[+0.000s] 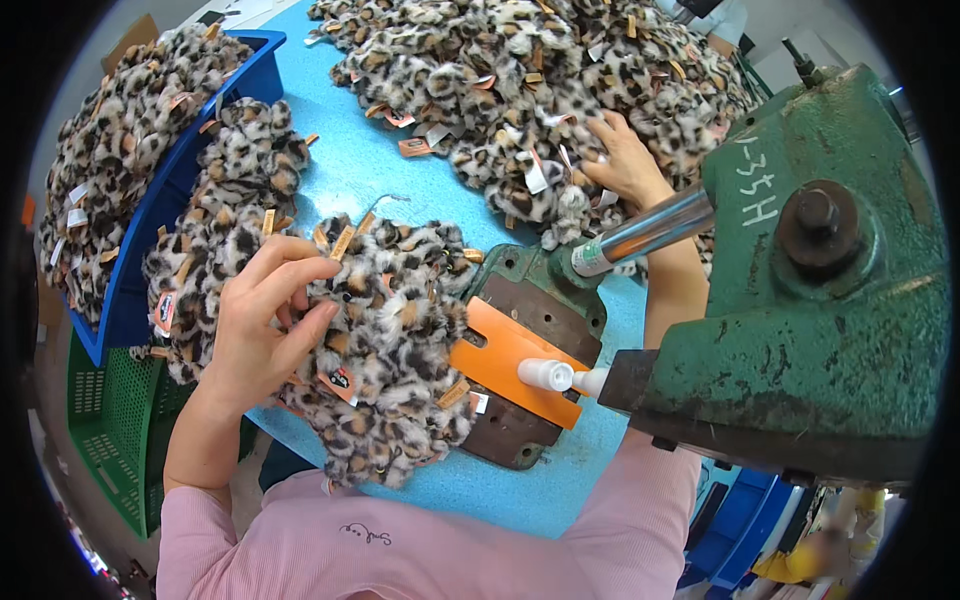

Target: Assembling plush toy parts using a manual press machine in a manufacturing facility.

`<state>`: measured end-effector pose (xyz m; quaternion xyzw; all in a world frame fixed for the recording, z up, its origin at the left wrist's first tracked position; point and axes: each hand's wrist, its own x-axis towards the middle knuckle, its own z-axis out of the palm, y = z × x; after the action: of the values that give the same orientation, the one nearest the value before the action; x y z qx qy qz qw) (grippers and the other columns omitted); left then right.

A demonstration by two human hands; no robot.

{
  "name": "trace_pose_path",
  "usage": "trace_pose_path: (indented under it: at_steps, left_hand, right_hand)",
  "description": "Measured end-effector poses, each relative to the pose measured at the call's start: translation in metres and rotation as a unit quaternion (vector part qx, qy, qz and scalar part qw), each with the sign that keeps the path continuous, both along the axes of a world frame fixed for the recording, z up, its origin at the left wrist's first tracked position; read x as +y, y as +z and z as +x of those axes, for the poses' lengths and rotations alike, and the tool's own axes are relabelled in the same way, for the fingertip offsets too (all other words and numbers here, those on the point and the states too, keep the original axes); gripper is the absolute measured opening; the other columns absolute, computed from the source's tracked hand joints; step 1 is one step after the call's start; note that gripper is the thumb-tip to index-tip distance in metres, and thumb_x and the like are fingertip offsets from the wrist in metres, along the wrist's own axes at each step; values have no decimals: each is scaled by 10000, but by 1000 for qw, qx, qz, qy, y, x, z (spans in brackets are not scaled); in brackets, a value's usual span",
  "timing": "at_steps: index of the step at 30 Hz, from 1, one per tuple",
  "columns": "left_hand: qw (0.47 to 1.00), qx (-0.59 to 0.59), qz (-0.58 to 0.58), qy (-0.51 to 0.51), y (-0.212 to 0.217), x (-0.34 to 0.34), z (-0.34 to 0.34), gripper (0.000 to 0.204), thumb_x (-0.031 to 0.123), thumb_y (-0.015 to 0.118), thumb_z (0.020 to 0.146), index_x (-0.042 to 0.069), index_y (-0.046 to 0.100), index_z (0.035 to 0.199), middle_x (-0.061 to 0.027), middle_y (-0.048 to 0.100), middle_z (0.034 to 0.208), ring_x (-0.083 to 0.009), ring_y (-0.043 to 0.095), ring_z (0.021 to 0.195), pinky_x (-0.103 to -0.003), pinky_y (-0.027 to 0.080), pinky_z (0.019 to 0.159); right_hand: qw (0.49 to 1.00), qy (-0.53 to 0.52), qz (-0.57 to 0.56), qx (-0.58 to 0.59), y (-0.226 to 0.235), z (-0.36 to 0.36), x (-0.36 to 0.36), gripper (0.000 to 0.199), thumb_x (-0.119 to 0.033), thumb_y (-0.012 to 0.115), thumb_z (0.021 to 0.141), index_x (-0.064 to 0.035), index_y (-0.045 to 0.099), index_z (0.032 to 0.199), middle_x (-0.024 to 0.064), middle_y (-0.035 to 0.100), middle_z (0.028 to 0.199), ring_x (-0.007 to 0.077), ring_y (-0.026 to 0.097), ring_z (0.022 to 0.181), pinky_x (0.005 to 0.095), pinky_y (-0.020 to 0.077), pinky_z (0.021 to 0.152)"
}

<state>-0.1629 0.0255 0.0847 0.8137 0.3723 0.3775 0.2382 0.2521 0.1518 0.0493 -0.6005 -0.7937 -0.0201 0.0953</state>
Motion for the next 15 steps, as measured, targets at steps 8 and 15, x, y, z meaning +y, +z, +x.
trace_pose_path:
  at_steps: [8, 15]
  left_hand:
    - [993, -30, 5, -117, 17, 0, 19, 236, -5, 631, 641, 22, 567, 867, -99, 545, 819, -258, 562, 620, -316, 450, 538]
    - [954, 2, -55, -295, 41, -25, 51, 234, 6, 634, 669, 19, 587, 898, -53, 554, 842, -95, 502, 581, -199, 410, 462]
  right_hand:
    - [966, -139, -162, 142, -46, 66, -118, 380, -162, 587, 778, -46, 487, 1126, 95, 493, 1102, 202, 471, 1010, 352, 385, 857]
    - [816, -325, 74, 472, 5, 17, -205, 327, -147, 579, 767, -12, 527, 1060, 69, 556, 1014, 189, 506, 914, 304, 401, 782]
